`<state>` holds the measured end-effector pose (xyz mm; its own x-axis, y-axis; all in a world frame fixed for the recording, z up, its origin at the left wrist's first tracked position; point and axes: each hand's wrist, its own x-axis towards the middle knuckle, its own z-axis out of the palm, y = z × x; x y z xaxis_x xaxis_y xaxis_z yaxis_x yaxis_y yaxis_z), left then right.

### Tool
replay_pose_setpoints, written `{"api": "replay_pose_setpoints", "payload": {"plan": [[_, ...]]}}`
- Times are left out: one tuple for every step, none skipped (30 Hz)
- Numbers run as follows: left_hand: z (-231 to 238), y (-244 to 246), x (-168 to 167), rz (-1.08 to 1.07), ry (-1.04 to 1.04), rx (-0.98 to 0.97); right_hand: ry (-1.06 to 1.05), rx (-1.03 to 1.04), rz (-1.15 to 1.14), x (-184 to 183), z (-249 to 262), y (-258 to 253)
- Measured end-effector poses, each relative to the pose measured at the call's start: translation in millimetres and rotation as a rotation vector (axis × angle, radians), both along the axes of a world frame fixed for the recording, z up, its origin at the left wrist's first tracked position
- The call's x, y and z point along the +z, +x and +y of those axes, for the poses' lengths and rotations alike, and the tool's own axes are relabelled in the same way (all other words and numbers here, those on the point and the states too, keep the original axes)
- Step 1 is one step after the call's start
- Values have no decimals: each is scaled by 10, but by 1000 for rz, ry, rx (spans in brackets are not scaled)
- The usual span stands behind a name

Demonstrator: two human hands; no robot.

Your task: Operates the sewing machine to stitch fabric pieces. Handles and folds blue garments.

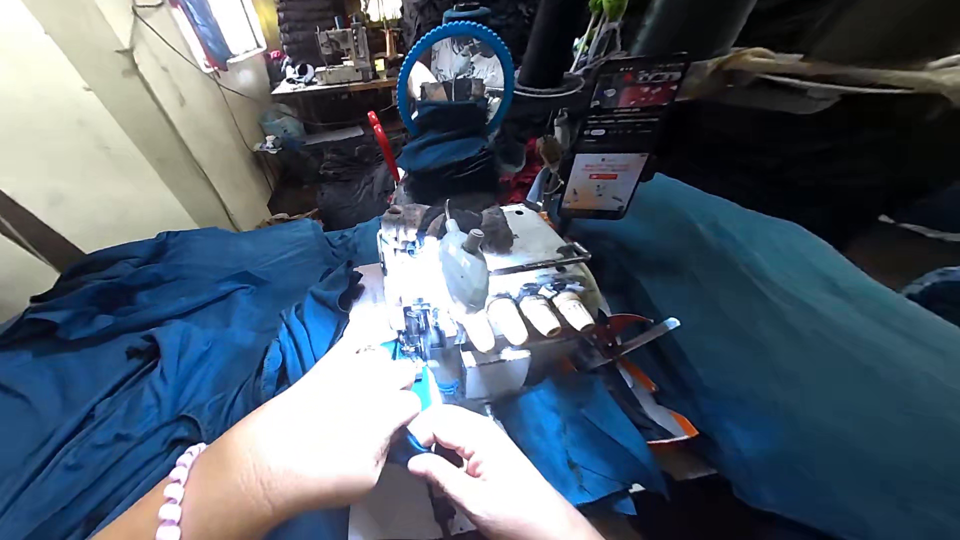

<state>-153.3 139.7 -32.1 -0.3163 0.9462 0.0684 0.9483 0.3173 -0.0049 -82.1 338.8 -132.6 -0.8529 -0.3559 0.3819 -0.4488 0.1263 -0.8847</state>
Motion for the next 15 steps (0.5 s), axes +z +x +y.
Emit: {"api": "replay_pose_setpoints", "payload": {"plan": [[5, 2, 12, -6, -7, 5, 6, -3, -4, 5, 6, -2], [9, 6, 18, -7, 1, 2, 16, -8, -6, 14, 11, -5], [10, 8, 10, -5, 21, -1, 30, -19, -7, 27, 13, -5], [14, 10, 16, -16, 18, 10, 46, -30, -9, 37, 14, -6], [16, 8, 33, -37, -9, 36, 59, -42, -15, 46, 16, -8], [18, -8, 59, -75, -55, 84, 74, -58, -25, 59, 19, -10], [15, -35, 86, -104, -105, 142, 94, -75, -36, 88, 26, -7], [2, -63, 95, -103, -134, 192, 119, -91, -53, 136, 36, 1], [-20, -78, 83, -75, -126, 214, 140, -99, -59, 163, 44, -3], [-43, -71, 51, -31, -78, 198, 141, -103, -50, 157, 47, -18], [-46, -30, 37, -21, 5, 148, 128, -100, -24, 125, 49, -42], [-26, 30, 35, -23, 97, 66, 109, -94, 7, 101, 56, -51], [8, 82, 22, -32, 168, -16, 89, -93, 56, 77, 61, -46], [35, 125, 9, -51, 192, -50, 77, -96, 106, 44, 64, -27], [44, 129, -12, -54, 195, -33, 77, -107, 154, 8, 60, -3]]}}
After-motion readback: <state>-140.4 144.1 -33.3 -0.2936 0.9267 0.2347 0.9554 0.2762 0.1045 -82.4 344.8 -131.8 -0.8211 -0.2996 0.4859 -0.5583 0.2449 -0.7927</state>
